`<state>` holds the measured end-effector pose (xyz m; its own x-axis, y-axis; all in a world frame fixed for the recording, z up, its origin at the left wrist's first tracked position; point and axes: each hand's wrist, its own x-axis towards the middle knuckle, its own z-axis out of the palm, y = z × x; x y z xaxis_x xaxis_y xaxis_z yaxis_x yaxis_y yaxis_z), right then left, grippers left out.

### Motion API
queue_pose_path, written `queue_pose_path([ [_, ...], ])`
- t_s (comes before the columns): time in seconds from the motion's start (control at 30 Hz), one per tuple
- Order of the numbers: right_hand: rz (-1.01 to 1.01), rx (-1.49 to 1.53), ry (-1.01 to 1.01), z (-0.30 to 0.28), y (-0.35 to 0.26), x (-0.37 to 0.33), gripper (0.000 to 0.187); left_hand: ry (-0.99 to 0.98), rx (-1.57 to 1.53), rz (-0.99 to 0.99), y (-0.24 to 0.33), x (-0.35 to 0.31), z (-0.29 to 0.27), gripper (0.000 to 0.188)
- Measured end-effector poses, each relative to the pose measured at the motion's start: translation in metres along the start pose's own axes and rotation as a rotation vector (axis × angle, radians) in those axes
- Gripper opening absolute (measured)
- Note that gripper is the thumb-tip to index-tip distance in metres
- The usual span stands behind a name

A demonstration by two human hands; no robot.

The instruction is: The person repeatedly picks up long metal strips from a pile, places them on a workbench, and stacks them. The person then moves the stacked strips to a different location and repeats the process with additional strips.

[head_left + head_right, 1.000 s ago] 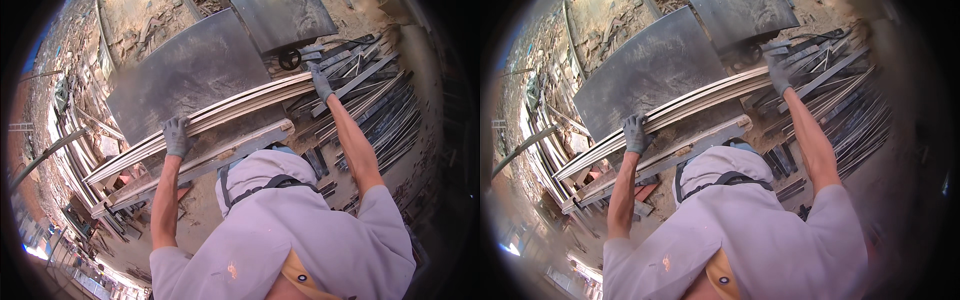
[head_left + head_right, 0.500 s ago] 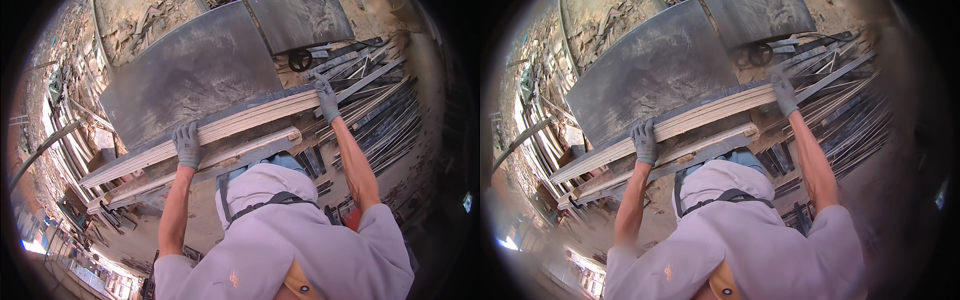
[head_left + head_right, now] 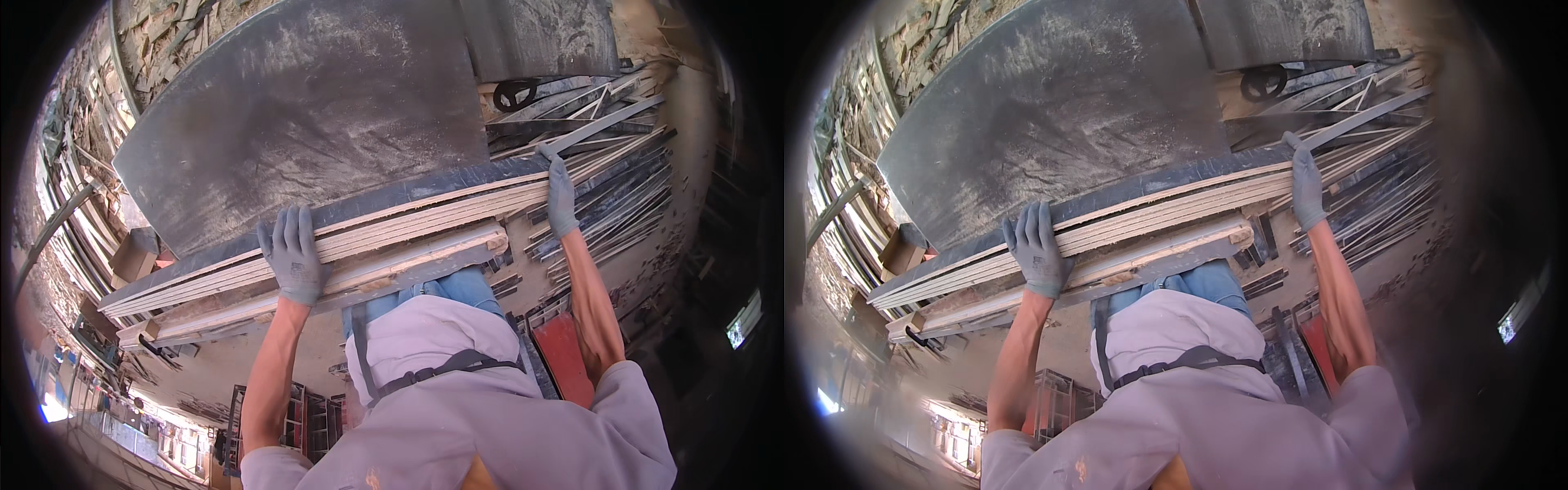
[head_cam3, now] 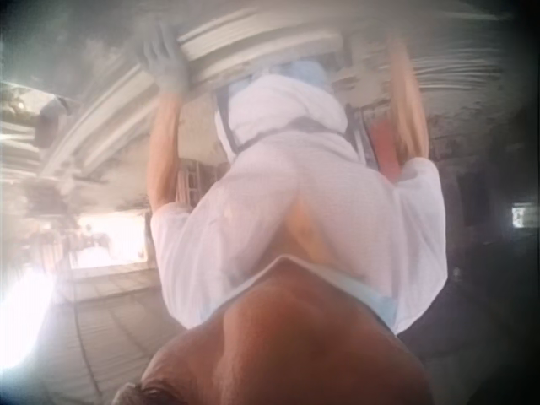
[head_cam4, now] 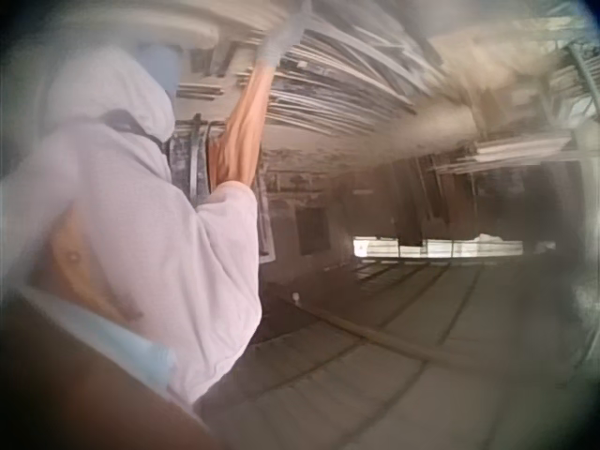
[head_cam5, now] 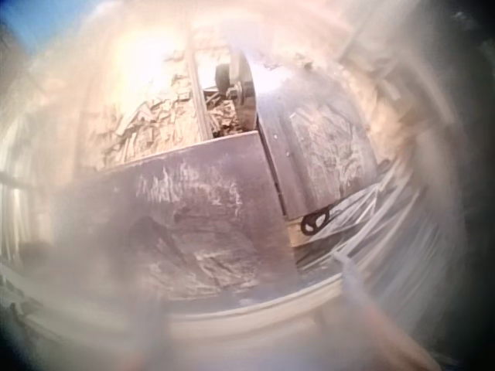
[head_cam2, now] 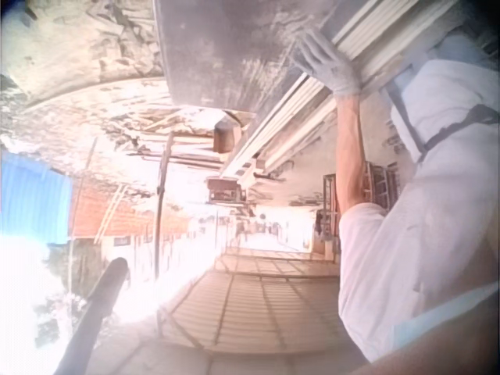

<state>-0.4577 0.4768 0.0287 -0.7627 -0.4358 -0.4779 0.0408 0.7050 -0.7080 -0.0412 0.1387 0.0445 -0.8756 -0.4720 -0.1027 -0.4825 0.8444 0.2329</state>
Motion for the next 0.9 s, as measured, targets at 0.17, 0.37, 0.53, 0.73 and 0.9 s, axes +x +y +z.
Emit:
queue_pose_path([
  [0.17,0.057,0.110,-0.216,-0.020,-0.005,0.005,0.053,-0.008,-0.099,0.079,-0.007,0.002,-0.002,0.092],
  [0.37,0.071,0.100,-0.350,-0.043,-0.029,0.031,0.047,0.067,0.027,0.020,-0.001,-0.005,0.003,0.077],
  [0.53,0.237,-0.027,-0.043,-0.045,-0.034,0.060,0.036,0.109,0.028,0.033,-0.002,-0.002,0.005,0.083],
  [0.73,0.276,-0.113,0.230,-0.036,-0.058,0.106,0.053,0.054,-0.072,0.072,0.002,0.006,0.002,0.073],
  [0.9,0.197,-0.323,0.340,-0.058,-0.067,0.107,0.063,0.112,-0.175,0.043,0.021,0.014,0.009,0.067],
])
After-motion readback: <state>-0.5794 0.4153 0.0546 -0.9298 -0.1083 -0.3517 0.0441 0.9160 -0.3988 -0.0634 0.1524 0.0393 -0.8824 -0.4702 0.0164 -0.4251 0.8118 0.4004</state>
